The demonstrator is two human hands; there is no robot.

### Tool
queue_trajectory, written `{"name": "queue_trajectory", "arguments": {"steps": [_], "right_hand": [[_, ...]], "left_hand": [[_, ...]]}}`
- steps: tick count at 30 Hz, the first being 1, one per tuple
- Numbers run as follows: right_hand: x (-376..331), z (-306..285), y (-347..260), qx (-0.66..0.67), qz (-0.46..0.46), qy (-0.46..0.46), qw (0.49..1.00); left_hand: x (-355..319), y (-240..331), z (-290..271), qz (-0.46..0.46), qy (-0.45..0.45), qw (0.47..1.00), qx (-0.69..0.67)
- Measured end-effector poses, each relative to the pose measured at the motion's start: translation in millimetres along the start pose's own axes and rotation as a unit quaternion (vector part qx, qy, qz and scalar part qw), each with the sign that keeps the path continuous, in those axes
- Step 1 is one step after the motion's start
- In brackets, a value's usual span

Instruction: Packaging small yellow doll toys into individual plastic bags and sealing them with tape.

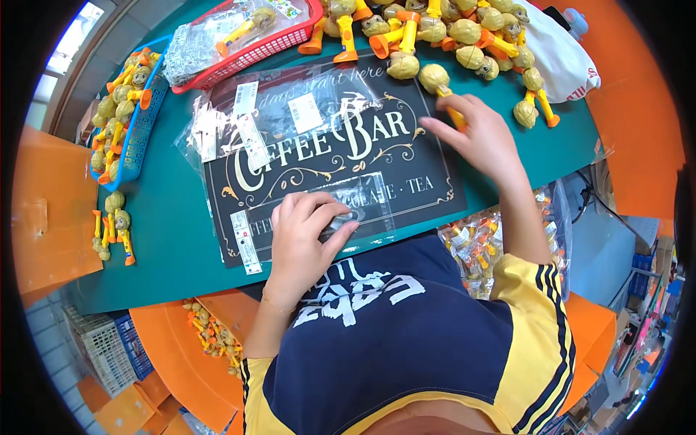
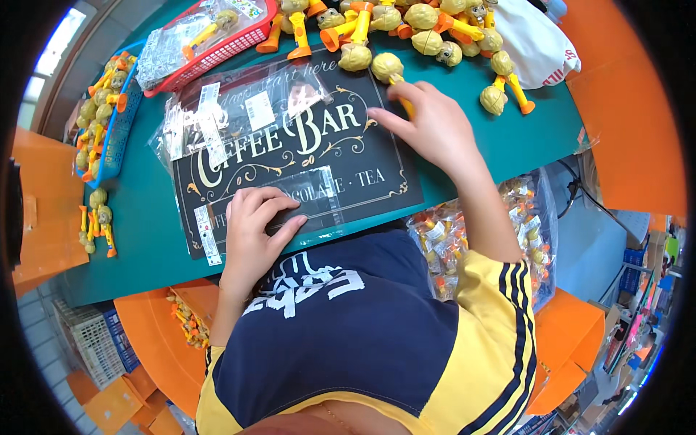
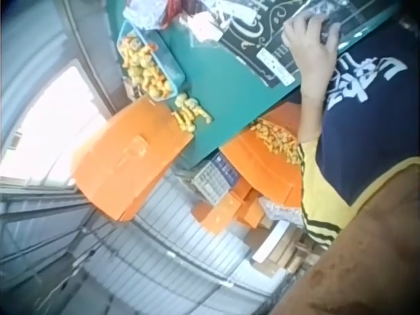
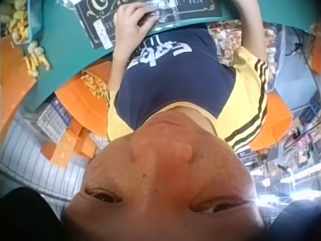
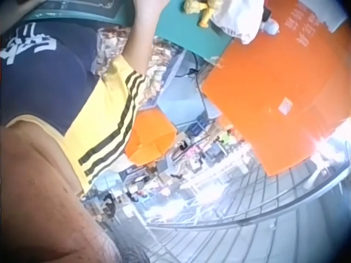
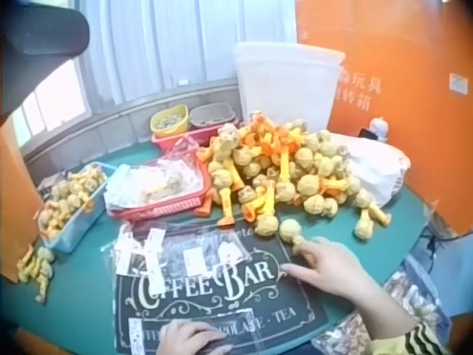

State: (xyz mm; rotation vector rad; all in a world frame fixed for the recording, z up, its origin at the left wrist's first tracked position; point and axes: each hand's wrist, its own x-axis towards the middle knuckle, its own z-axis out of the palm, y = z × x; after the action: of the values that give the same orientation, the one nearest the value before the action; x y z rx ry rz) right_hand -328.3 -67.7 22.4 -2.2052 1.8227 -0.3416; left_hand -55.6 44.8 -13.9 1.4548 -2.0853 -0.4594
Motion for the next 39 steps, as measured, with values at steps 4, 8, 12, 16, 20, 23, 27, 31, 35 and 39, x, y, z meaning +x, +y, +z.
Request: {"name": "queue_trajectory", "arguments": {"steps": [4,8,12,16,20,23,27,31,35,39], "right_hand": [[-35,17,38,0.192,-0.033,0.097,0.976],[-70,7,-10,0.582,-0.002,-0.025,0.813],[-78,44,-50,0.769,0.047,-0.166,0.616],[-67,70,-56,0.757,0.104,-0.181,0.619],[-69,63,-54,0.707,0.086,-0.195,0.674],[-72,64,-52,0.678,0.071,-0.188,0.707],[-70,50,-42,0.608,0.083,-0.184,0.768],[-61,20,-16,0.332,-0.148,-0.035,0.931],[-60,-7,-14,0.102,-0.268,-0.001,0.958],[-64,0,-23,0.100,-0.300,0.023,0.948]], "left_hand": [[7,1,-3,-0.003,-0.010,1.000,-0.011],[10,2,2,0.003,-0.007,1.000,0.009],[11,3,6,0.004,-0.011,1.000,0.000],[6,3,11,-0.005,0.024,0.999,-0.023],[5,1,13,-0.037,0.041,0.997,-0.045],[7,1,12,-0.033,0.050,0.997,-0.049],[2,-3,6,-0.081,0.068,0.983,-0.151],[-3,-6,2,-0.107,0.091,0.967,-0.211],[-1,-5,5,-0.061,0.105,0.976,-0.183],[5,7,11,0.011,0.101,0.982,-0.162]]}}
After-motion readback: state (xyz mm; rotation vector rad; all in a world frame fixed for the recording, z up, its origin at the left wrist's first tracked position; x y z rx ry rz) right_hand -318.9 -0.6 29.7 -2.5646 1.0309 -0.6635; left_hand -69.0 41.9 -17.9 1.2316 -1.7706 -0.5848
